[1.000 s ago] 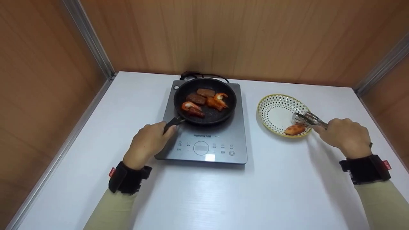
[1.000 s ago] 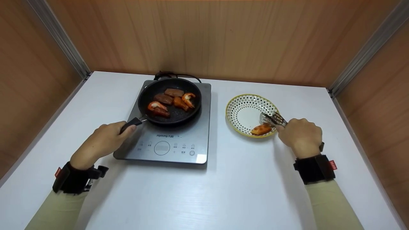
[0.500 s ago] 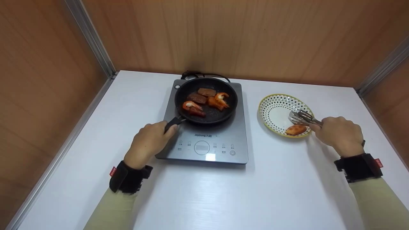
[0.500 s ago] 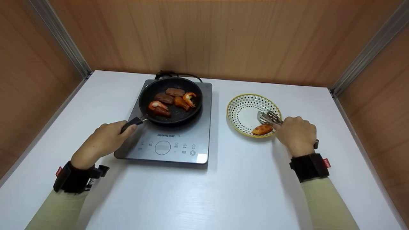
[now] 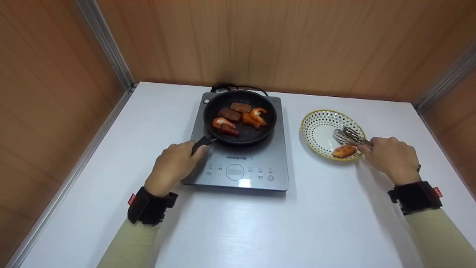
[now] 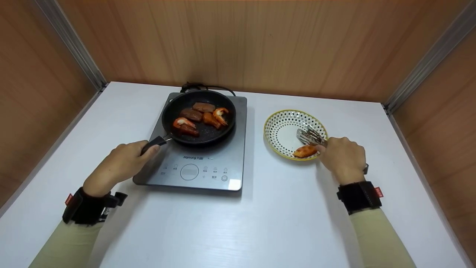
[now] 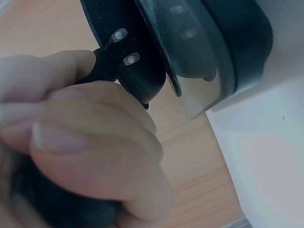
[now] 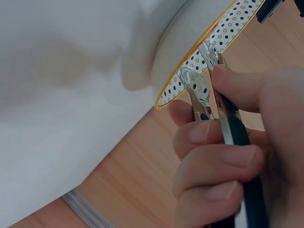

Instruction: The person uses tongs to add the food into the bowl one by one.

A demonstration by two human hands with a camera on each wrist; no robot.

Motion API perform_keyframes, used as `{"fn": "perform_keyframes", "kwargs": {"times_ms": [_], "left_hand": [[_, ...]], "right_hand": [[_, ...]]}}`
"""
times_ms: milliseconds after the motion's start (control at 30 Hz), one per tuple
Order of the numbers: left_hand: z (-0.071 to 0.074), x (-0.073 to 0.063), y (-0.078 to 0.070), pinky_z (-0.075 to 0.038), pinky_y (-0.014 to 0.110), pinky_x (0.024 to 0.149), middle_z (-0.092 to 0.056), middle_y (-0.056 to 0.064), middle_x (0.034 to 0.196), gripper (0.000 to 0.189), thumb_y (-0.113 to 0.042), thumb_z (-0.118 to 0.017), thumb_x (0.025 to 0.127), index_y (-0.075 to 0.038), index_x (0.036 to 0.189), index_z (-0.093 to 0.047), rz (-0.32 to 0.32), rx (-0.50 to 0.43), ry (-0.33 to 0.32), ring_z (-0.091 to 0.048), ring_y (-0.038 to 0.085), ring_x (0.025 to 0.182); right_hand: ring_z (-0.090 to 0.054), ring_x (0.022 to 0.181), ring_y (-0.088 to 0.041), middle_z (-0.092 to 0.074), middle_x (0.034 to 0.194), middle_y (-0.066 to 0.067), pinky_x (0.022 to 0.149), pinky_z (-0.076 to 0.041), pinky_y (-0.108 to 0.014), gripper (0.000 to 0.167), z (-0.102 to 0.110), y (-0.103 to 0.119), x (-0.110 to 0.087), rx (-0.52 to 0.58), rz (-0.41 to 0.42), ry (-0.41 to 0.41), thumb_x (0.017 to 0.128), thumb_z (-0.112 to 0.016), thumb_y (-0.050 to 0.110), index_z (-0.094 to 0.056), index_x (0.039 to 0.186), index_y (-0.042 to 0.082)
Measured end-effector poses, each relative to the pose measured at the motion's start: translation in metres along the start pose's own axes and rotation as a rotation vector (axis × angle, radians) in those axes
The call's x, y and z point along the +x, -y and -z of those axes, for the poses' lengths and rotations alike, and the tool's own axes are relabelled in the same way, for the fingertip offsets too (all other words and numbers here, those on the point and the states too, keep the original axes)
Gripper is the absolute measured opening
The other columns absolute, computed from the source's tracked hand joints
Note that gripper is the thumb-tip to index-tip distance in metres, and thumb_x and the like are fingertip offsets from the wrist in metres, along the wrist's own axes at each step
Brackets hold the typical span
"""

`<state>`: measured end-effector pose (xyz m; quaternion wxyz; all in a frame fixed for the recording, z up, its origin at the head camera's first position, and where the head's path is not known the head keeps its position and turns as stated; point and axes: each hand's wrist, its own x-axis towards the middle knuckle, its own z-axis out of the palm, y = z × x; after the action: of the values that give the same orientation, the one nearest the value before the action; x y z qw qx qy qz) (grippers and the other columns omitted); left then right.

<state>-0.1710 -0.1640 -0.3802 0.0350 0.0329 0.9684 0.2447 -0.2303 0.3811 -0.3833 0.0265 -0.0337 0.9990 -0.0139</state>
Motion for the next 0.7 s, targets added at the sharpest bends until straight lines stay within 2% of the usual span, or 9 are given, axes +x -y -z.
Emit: {"fn": "perform_keyframes", "kwargs": {"times_ms": [200, 467, 533, 700], "left_hand": [[0.000, -0.001, 0.000, -0.034, 0.035, 0.055, -0.049, 0.004, 0.070, 0.043, -0.043, -0.051, 0.112, -0.010, 0.085, -0.056, -0.001, -0.009, 0.000, -0.053, 0.024, 0.066], [-0.001, 0.001, 0.000, -0.033, 0.034, 0.055, -0.047, 0.003, 0.070, 0.043, -0.044, -0.051, 0.112, -0.011, 0.084, -0.054, -0.008, -0.010, -0.004, -0.051, 0.023, 0.065], [-0.002, 0.001, 0.001, -0.033, 0.034, 0.055, -0.046, 0.003, 0.070, 0.042, -0.043, -0.051, 0.112, -0.011, 0.084, -0.054, -0.009, -0.011, -0.005, -0.051, 0.023, 0.065], [-0.001, 0.001, 0.001, -0.033, 0.034, 0.056, -0.047, 0.003, 0.070, 0.042, -0.043, -0.052, 0.112, -0.011, 0.085, -0.055, -0.001, -0.013, 0.003, -0.051, 0.023, 0.065]], "right_hand": [[-0.054, 0.066, -0.035, -0.060, 0.075, -0.018, 0.052, -0.040, -0.043, 0.070, -0.003, -0.003, 0.000, -0.013, 0.008, -0.005, 0.107, -0.052, 0.059, -0.066, 0.126, -0.006], [-0.054, 0.068, -0.036, -0.062, 0.082, -0.022, 0.053, -0.041, -0.045, 0.064, -0.001, -0.001, -0.002, -0.001, 0.001, -0.027, 0.108, -0.051, 0.057, -0.065, 0.129, -0.002], [-0.054, 0.066, -0.035, -0.062, 0.080, -0.020, 0.051, -0.040, -0.044, 0.058, 0.001, 0.003, -0.003, 0.010, 0.015, -0.051, 0.108, -0.053, 0.054, -0.066, 0.126, 0.000], [-0.057, 0.070, -0.034, -0.069, 0.090, -0.023, 0.051, -0.040, -0.043, 0.061, 0.015, 0.027, -0.007, 0.062, 0.058, -0.106, 0.107, -0.053, 0.058, -0.067, 0.129, 0.002]]}}
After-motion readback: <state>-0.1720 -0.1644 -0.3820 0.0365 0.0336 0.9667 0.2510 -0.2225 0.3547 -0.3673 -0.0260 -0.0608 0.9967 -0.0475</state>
